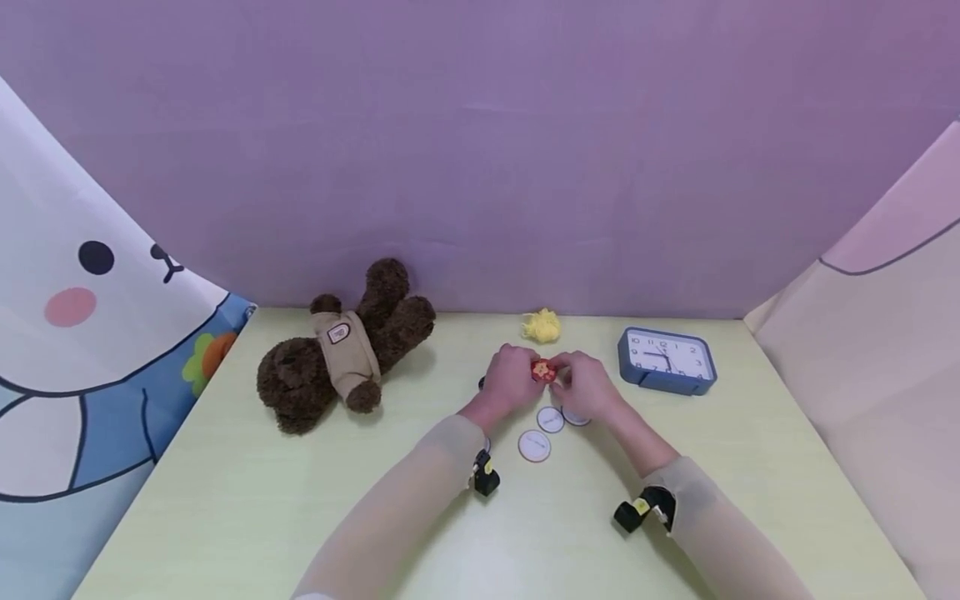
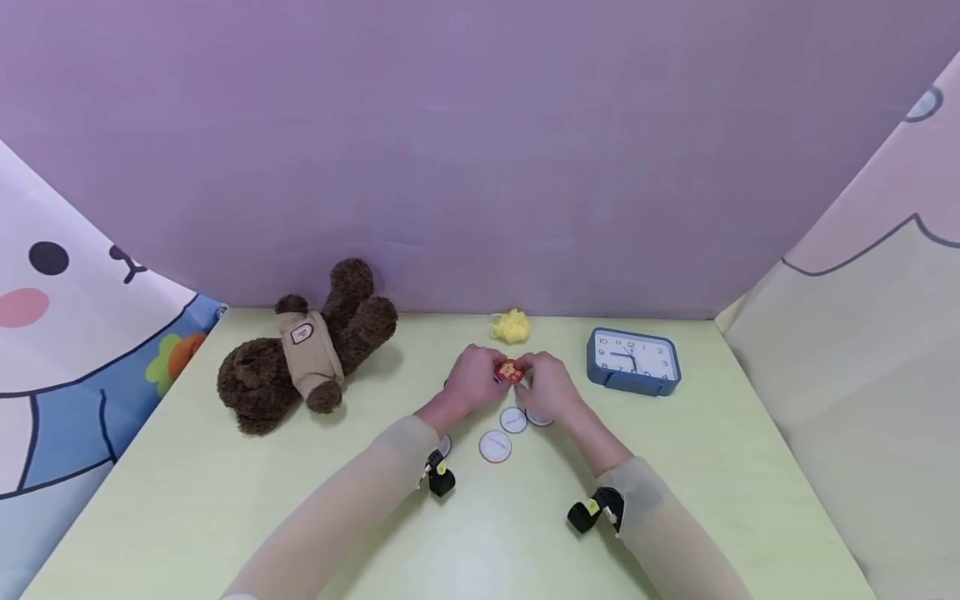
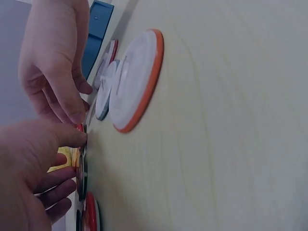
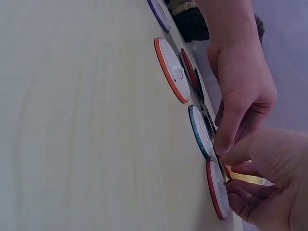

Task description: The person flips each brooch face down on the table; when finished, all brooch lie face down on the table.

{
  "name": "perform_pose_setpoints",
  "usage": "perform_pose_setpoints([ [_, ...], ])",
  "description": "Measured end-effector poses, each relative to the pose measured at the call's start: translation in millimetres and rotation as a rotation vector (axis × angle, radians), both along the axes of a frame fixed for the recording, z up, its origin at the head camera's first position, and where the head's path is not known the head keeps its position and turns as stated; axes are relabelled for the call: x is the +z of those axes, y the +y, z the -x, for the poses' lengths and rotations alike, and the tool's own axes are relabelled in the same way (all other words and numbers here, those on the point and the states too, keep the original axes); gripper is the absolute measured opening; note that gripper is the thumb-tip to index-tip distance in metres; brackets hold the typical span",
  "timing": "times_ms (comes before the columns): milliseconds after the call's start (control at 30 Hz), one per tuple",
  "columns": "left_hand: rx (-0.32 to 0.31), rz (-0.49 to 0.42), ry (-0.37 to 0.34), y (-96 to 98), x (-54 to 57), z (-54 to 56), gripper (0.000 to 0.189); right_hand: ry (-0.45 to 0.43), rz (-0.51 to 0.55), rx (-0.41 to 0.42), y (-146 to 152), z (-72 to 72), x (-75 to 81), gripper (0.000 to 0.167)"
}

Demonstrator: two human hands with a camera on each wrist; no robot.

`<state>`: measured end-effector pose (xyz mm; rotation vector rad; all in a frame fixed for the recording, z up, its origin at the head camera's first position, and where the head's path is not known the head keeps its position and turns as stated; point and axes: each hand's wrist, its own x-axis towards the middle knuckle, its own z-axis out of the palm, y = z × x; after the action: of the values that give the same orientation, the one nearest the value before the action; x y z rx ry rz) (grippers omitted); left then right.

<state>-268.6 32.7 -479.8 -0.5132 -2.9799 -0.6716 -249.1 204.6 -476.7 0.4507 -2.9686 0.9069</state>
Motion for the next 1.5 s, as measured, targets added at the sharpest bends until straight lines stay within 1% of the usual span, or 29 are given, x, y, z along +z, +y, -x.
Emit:
perform_pose_setpoints([
  [67, -0.006, 0.001, 0.008, 0.9, 0.3, 0.9, 0.026, 0.003, 0.019, -0.012, 0.0, 0.9, -0.9, 0.035],
  [133, -0.016, -0.009, 0.018, 1.4, 1.4, 0.6, 0.027, 0.017, 0.040, -0.029, 1.4, 0.8, -1.0, 0.034],
  [233, -0.053, -0.047, 0.047, 1.2, 3.6, -1.2, 0.032, 0.068, 0.076, -0.055, 5.6, -1.1, 1.0, 0.033],
  [300, -0.087, -0.090, 0.068, 1.3, 5.1, -3.6, 0.035, 0.110, 0.092, -0.074, 10.2, -3.2, 3.0, 0.031],
  [400, -0.123, -0.173, 0.070, 4.0, 10.2, -11.1, 0.032, 0.162, 0.110, -0.093, 18.1, -6.4, 5.9, 0.023],
  [500, -0.126, -0.246, 0.059, 6.6, 13.3, -18.9, 0.024, 0.196, 0.127, -0.103, 23.9, -9.1, 8.3, 0.018],
  [567, -0.118, -0.277, 0.069, 8.1, 15.0, -21.3, 0.023, 0.216, 0.138, -0.110, 25.6, -10.5, 10.4, 0.016],
  [733, -0.093, -0.336, 0.128, 6.9, 15.8, -18.8, 0.021, 0.258, 0.162, -0.117, 24.3, -13.1, 15.7, 0.011],
  [833, -0.110, -0.356, 0.116, 4.5, 17.0, -18.4, 0.026, 0.234, 0.171, -0.125, 24.7, -12.8, 18.3, 0.013],
  [1000, -0.190, -0.324, 0.085, 0.8, 15.3, -20.4, 0.040, 0.152, 0.169, -0.143, 27.7, -11.7, 19.5, 0.016],
  [1100, -0.211, -0.308, 0.100, 1.1, 14.5, -20.4, 0.043, 0.131, 0.169, -0.139, 29.1, -11.2, 19.4, 0.017],
  [1200, -0.217, -0.269, 0.131, 2.5, 14.3, -19.6, 0.039, 0.119, 0.183, -0.134, 30.1, -9.9, 18.2, 0.017],
  [1367, -0.222, -0.115, 0.165, 3.9, 9.2, -18.6, 0.032, 0.050, 0.195, -0.151, 29.5, -9.5, 10.0, 0.012],
  [1500, -0.202, 0.040, 0.174, 7.2, -0.3, -18.2, 0.037, 0.015, 0.163, -0.157, 30.1, -10.8, 1.5, 0.010],
])
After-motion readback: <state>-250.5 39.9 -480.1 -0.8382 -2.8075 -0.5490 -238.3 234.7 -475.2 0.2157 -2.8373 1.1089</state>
